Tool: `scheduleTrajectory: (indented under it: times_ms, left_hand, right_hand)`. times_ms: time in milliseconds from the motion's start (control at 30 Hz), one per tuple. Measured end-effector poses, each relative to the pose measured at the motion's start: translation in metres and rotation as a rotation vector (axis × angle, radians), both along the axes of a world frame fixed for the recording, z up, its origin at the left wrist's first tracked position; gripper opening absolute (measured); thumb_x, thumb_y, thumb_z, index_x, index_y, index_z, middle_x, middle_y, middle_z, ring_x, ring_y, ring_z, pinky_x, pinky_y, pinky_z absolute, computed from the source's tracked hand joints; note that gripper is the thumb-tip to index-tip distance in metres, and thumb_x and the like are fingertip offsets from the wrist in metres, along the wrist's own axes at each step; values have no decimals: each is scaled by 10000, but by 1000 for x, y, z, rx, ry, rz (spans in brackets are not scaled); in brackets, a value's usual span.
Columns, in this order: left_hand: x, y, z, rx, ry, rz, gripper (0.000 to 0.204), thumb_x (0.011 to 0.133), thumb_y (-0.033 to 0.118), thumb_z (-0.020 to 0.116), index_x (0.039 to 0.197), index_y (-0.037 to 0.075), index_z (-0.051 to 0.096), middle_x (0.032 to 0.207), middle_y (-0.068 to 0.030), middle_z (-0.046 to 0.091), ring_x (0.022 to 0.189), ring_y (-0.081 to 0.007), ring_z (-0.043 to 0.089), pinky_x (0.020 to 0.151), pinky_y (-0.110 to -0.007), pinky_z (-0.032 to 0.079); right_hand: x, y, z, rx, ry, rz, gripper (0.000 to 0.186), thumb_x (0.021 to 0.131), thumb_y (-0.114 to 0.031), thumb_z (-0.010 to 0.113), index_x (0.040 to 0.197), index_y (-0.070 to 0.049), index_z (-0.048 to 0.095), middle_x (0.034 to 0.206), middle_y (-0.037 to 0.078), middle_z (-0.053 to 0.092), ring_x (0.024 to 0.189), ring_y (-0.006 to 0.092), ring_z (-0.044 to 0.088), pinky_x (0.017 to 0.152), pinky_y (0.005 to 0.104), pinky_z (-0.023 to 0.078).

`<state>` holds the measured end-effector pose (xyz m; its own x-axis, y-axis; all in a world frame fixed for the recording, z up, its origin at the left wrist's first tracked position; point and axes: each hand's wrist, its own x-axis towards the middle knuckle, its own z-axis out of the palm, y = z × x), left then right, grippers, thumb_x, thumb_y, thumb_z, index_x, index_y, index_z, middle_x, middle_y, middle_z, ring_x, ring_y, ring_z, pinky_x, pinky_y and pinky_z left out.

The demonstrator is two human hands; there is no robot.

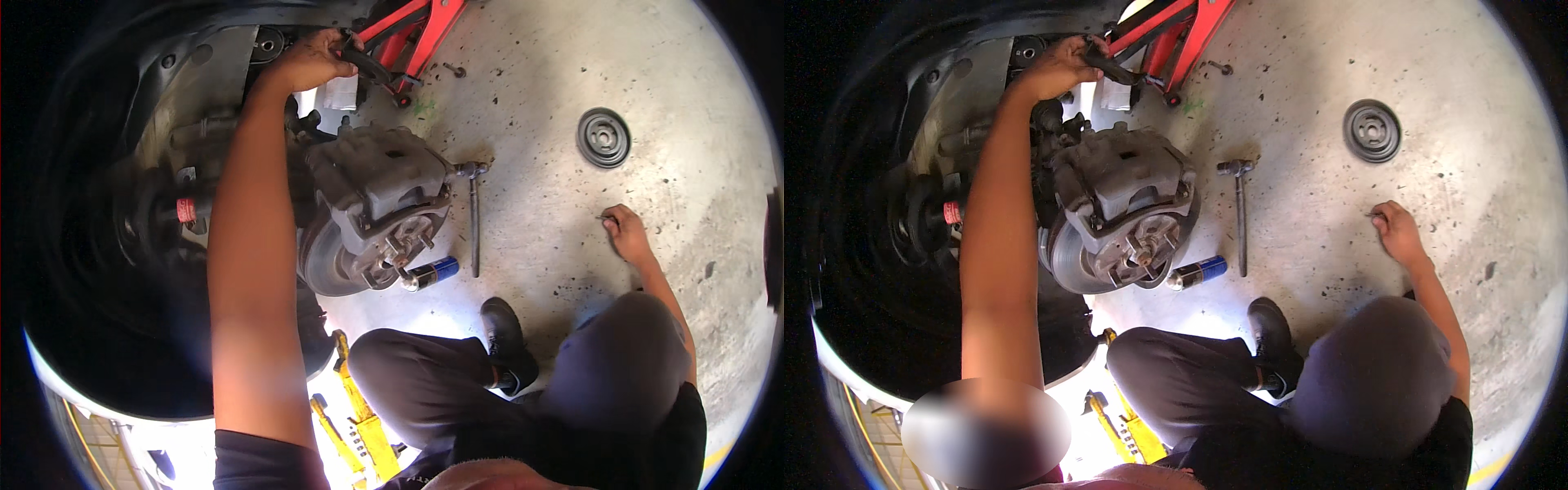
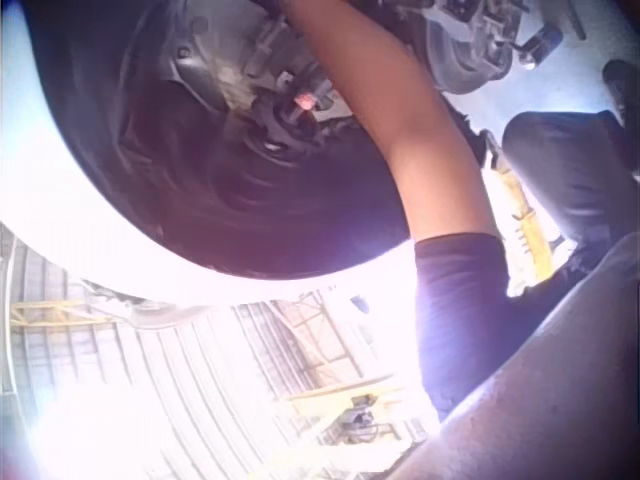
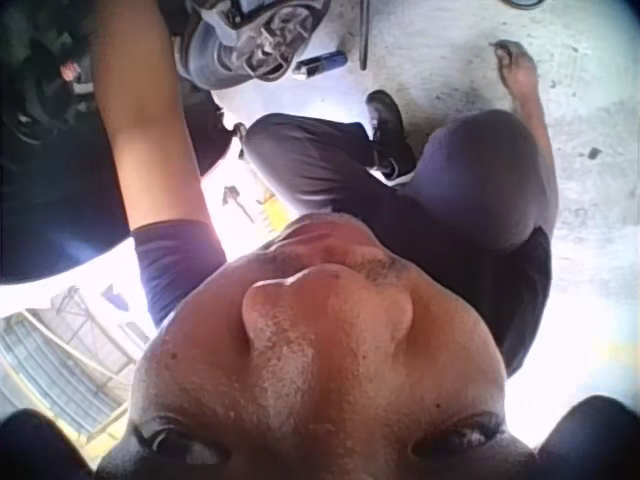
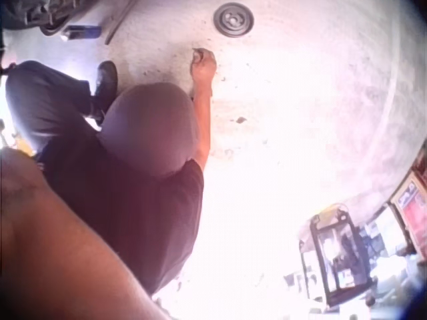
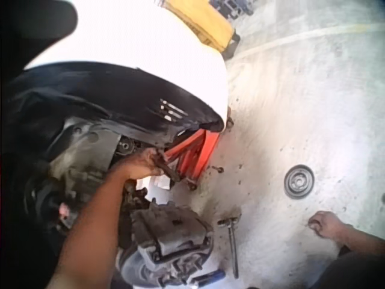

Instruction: Replacing a car pulley and inspecting the wheel assembly and brake components.

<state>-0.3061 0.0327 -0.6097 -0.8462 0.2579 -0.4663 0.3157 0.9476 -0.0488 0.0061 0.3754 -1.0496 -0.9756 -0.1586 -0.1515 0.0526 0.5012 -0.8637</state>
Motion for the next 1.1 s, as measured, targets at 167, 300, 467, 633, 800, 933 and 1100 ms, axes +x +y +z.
scheduleTrajectory:
  times_ms: [167, 300, 467, 633, 800, 933, 1100]
  left_hand:
    - [78, 28, 53, 316, 160, -172, 403, 802, -23, 690, 1184, 83, 621, 1026, -44, 698, 941, -119, 644, 819, -265, 487]
    - [180, 58, 83, 703, 308, -138, 383, 825, -6, 716, 1190, 47, 611, 1186, -103, 678, 1061, -146, 641, 926, -295, 505]
    - [262, 38, 101, 1267, 278, -185, 364, 837, 44, 758, 1167, 16, 606, 1282, -178, 630, 1146, -223, 626, 992, -351, 518]
    - [298, 20, 98, 1386, 373, -265, 376, 836, 74, 772, 1170, 20, 607, 1291, -193, 621, 1121, -224, 639, 972, -359, 529]
    - [313, 4, 82, 1639, 280, -175, 355, 824, 63, 781, 1143, 39, 625, 1289, -192, 620, 1151, -241, 624, 989, -364, 517]
    - [315, -13, 55, 1832, 138, -35, 402, 809, 80, 796, 1167, 51, 615, 1296, -171, 619, 1194, -234, 600, 1011, -370, 514]
    - [314, -28, 38, 1897, 115, 20, 443, 799, 76, 805, 1194, 58, 605, 1298, -173, 617, 1157, -237, 621, 983, -381, 534]
  right_hand:
    - [-25, 14, 70, -78, -174, 240, 210, 907, -147, 624, 1052, 5, 621, 912, 192, 671, 881, 373, 635, 814, 418, 496]
    - [-56, 28, 216, -41, -3, 244, 202, 902, -142, 631, 1029, 15, 636, 901, 187, 685, 831, 276, 655, 784, 376, 506]
    - [-62, 4, 408, -171, 313, 191, 181, 880, -91, 665, 1033, 5, 651, 876, 87, 693, 828, 145, 633, 800, 303, 508]
    - [-35, -35, 535, -312, 569, 357, 184, 898, -47, 654, 1076, -5, 632, 980, 39, 672, 934, 110, 619, 861, 268, 485]
    - [-28, -81, 545, -525, 656, 395, 234, 900, -9, 667, 1131, -4, 628, 1043, 46, 658, 987, 111, 624, 902, 258, 493]
    - [-45, -102, 498, -635, 473, 195, 242, 894, -103, 707, 1111, -8, 660, 994, 33, 688, 945, 107, 634, 856, 250, 497]
    - [-75, -120, 459, -514, 409, 156, 276, 897, -142, 704, 1137, -12, 663, 1044, 52, 702, 957, 119, 641, 862, 267, 504]
